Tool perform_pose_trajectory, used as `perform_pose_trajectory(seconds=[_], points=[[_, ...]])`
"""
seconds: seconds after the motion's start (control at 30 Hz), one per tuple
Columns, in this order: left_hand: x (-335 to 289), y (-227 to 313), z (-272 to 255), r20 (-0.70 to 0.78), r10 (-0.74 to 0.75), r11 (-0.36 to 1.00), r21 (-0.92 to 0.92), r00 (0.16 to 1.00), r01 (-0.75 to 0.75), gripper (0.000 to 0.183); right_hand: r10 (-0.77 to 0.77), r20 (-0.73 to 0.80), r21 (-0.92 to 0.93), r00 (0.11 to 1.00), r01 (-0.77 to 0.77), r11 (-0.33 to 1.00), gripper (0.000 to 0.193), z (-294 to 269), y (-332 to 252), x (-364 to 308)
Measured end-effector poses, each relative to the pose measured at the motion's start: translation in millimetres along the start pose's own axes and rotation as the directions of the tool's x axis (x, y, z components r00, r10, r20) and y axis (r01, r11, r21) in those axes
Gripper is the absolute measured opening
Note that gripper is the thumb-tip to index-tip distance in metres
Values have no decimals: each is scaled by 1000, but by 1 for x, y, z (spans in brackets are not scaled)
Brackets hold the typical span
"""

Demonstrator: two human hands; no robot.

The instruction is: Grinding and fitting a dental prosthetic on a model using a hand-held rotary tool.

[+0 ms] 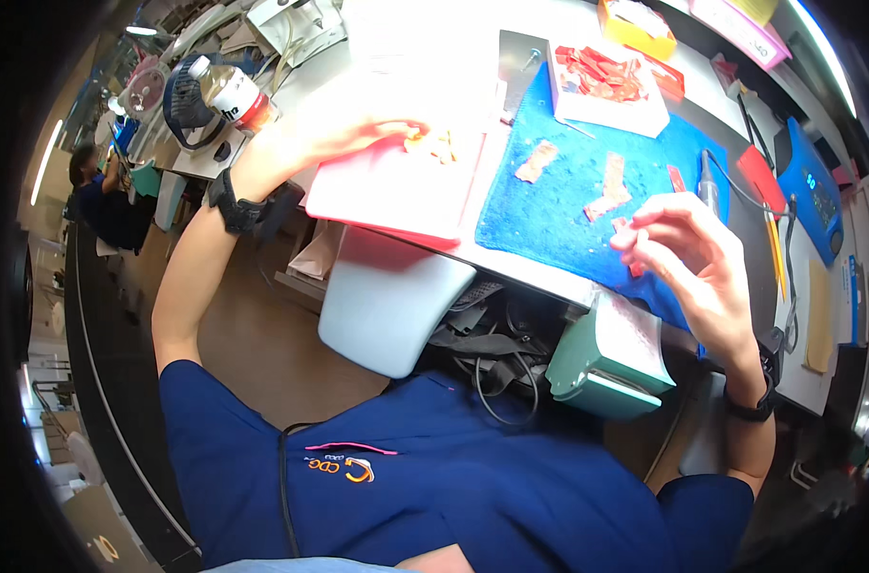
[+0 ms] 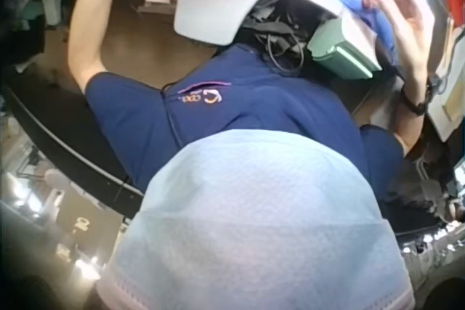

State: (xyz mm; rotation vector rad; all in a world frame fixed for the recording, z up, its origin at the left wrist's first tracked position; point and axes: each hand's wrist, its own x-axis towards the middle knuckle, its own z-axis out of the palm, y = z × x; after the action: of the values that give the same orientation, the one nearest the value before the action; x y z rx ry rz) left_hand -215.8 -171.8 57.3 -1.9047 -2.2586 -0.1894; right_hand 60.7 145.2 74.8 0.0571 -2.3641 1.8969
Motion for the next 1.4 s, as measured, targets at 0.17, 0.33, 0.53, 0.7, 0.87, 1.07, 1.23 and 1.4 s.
perform_pose_trajectory(seconds=[0.17,0.33,0.53,0.7,0.87,1.07,1.23,1.4], points=[[18,10,-6,54,119,993,-32,991,-117,26,104,113,296,988,-133,946,17,-30,30,-11],[22,26,-19,155,11,996,-84,988,2,24,27,189,494,982,-118,861,26,-32,33,-8],[36,57,-35,-105,-100,991,-103,989,89,22,40,159,549,987,-122,827,30,-43,29,-20],[48,144,-45,-215,-456,733,-642,864,227,22,10,160,592,987,-104,799,30,-45,33,-18],[97,224,-3,-260,-273,801,-595,926,69,20,25,63,533,998,-55,844,32,-47,42,-17],[116,214,54,-322,-204,920,-386,925,69,28,4,126,650,992,-86,755,31,-46,45,-12],[114,210,55,-239,-272,875,-465,932,136,46,2,136,635,991,-89,768,30,-45,55,-14],[101,198,51,-179,-271,831,-539,946,136,43,43,118,608,992,-106,787,25,-40,49,-14]])
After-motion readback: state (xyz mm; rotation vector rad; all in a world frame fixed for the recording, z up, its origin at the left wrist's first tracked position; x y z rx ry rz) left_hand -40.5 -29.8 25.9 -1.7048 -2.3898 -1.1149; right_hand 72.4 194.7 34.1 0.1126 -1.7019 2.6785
